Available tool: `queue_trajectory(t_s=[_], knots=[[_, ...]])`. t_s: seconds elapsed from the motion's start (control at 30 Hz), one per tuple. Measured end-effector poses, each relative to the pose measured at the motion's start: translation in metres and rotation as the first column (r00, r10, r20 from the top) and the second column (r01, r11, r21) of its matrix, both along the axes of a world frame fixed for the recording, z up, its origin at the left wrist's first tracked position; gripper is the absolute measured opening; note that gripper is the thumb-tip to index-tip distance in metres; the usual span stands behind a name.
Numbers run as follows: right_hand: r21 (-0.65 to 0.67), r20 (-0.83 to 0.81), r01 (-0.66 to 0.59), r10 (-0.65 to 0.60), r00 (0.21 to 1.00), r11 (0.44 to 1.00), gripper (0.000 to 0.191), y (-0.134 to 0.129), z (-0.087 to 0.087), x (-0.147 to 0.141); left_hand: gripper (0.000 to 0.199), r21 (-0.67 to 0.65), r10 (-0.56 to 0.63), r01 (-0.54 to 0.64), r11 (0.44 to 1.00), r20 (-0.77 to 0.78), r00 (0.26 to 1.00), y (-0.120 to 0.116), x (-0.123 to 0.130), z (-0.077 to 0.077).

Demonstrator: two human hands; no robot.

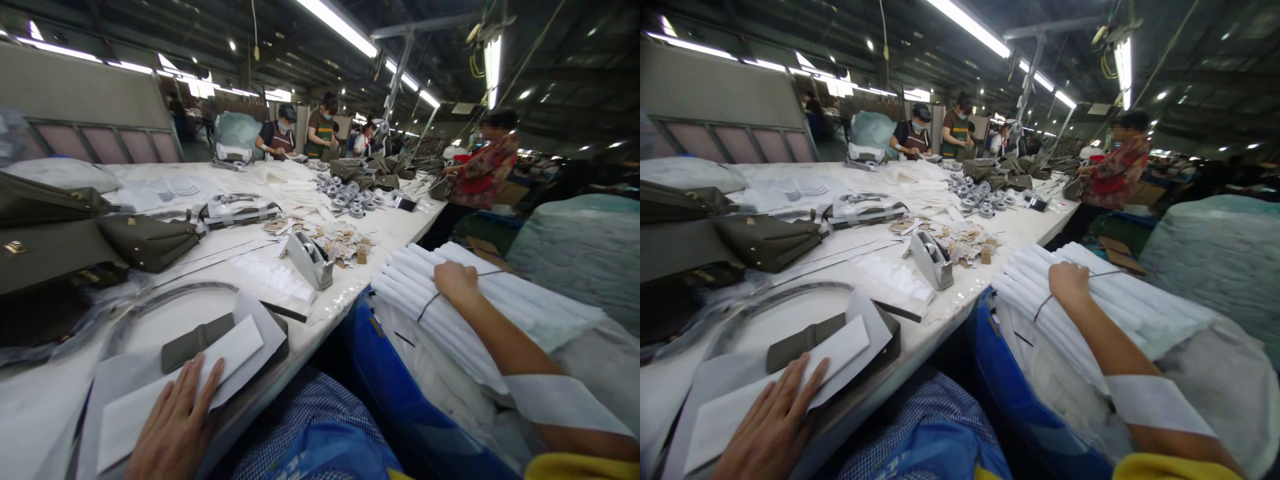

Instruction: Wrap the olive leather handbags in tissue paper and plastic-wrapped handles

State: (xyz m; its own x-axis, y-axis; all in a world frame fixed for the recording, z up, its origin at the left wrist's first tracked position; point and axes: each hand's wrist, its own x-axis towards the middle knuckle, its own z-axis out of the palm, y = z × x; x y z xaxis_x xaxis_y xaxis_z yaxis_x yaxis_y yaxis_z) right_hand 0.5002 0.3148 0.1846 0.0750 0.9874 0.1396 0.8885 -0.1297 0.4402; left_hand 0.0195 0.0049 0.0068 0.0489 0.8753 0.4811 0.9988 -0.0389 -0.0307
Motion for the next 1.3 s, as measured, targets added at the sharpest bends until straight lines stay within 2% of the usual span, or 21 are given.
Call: queue_trajectory(t_s=[0.13,0.2,0.27,0.33,0.37,0.43,0.5,0.53,0.6,0.7,0.77,0.87,0.93,1.0,1.03,1.1,1.13,1.17,1.23,1.27,1.3], knots=[[0.011,-0.019,-0.031,0.031,0.999,0.999,0.025,0.011,0.009,-0.010,0.063,0.032,0.007,-0.007,0.999,-0.026,1.000,0.000,0.002,0.004],[0.117,-0.082,-0.126,0.136,0.987,0.985,0.028,0.012,0.014,-0.021,0.063,0.041,0.006,-0.004,0.999,-0.047,0.999,0.001,0.002,0.005],[0.284,-0.182,-0.223,0.280,0.942,0.933,0.028,0.013,0.017,-0.033,0.063,0.042,-0.004,0.007,0.999,-0.069,0.998,0.003,0.000,0.005],[0.405,-0.246,-0.264,0.382,0.891,0.876,0.027,0.016,0.017,-0.044,0.063,0.026,-0.014,0.016,1.000,-0.085,0.996,0.004,-0.002,0.007],[0.415,-0.260,-0.266,0.394,0.882,0.870,0.028,0.018,0.016,-0.048,0.063,0.019,-0.016,0.018,1.000,-0.092,0.996,0.004,-0.003,0.007],[0.323,-0.252,-0.243,0.330,0.910,0.915,0.032,0.023,0.012,-0.049,0.063,0.006,-0.018,0.019,1.000,-0.105,0.994,0.003,-0.005,0.009],[0.126,-0.215,-0.147,0.172,0.961,0.981,0.034,0.028,0.009,-0.043,0.064,0.004,-0.021,0.021,1.000,-0.110,0.994,0.002,-0.006,0.010],[0.041,-0.193,-0.085,0.091,0.977,0.996,0.033,0.030,0.007,-0.038,0.064,0.004,-0.021,0.021,1.000,-0.108,0.994,0.002,-0.005,0.010],[-0.046,-0.163,0.022,-0.029,0.986,0.999,0.029,0.032,0.004,-0.026,0.064,0.004,-0.018,0.018,1.000,-0.093,0.995,0.002,-0.004,0.010],[-0.055,-0.165,0.084,-0.092,0.982,0.995,0.023,0.034,0.005,-0.015,0.065,0.011,-0.009,0.010,1.000,-0.078,0.997,0.002,-0.003,0.009],[-0.042,-0.171,0.080,-0.086,0.982,0.996,0.021,0.036,0.007,-0.014,0.065,0.022,-0.012,0.014,1.000,-0.086,0.996,0.003,-0.003,0.009],[0.061,-0.188,0.013,-0.001,0.982,0.998,0.030,0.042,0.014,-0.025,0.066,0.029,-0.031,0.034,0.999,-0.106,0.994,0.003,-0.004,0.007],[0.198,-0.233,-0.080,0.126,0.964,0.977,0.039,0.042,0.021,-0.042,0.064,0.030,-0.033,0.037,0.999,-0.105,0.994,0.003,-0.004,0.007],[0.379,-0.326,-0.222,0.354,0.876,0.898,0.047,0.033,0.026,-0.065,0.063,0.024,-0.032,0.034,0.999,-0.090,0.995,0.004,-0.005,0.010],[0.451,-0.372,-0.298,0.481,0.794,0.841,0.048,0.024,0.027,-0.080,0.063,0.016,-0.035,0.037,0.999,-0.081,0.996,0.004,-0.004,0.013],[0.508,-0.451,-0.471,0.689,0.567,0.721,0.046,-0.006,0.021,-0.111,0.062,-0.026,-0.045,0.044,0.999,-0.061,0.997,0.004,-0.005,0.021],[0.466,-0.495,-0.586,0.744,0.448,0.663,0.043,-0.026,0.014,-0.126,0.062,-0.065,-0.042,0.039,0.997,-0.046,0.998,0.005,-0.005,0.027],[0.413,-0.546,-0.710,0.779,0.309,0.571,0.040,-0.049,0.003,-0.141,0.061,-0.114,-0.027,0.024,0.993,-0.024,0.999,0.006,-0.006,0.034],[0.354,-0.622,-0.892,0.783,0.000,0.281,0.039,-0.096,-0.027,-0.168,0.059,-0.239,0.029,-0.020,0.971,0.035,0.999,0.008,-0.007,0.050],[0.349,-0.628,-0.925,0.770,-0.114,0.148,0.040,-0.119,-0.045,-0.180,0.059,-0.310,0.058,-0.036,0.950,0.062,0.996,0.010,-0.008,0.058],[0.353,-0.621,-0.934,0.759,-0.195,0.049,0.042,-0.140,-0.063,-0.192,0.058,-0.372,0.081,-0.045,0.927,0.081,0.993,0.012,-0.008,0.066]])
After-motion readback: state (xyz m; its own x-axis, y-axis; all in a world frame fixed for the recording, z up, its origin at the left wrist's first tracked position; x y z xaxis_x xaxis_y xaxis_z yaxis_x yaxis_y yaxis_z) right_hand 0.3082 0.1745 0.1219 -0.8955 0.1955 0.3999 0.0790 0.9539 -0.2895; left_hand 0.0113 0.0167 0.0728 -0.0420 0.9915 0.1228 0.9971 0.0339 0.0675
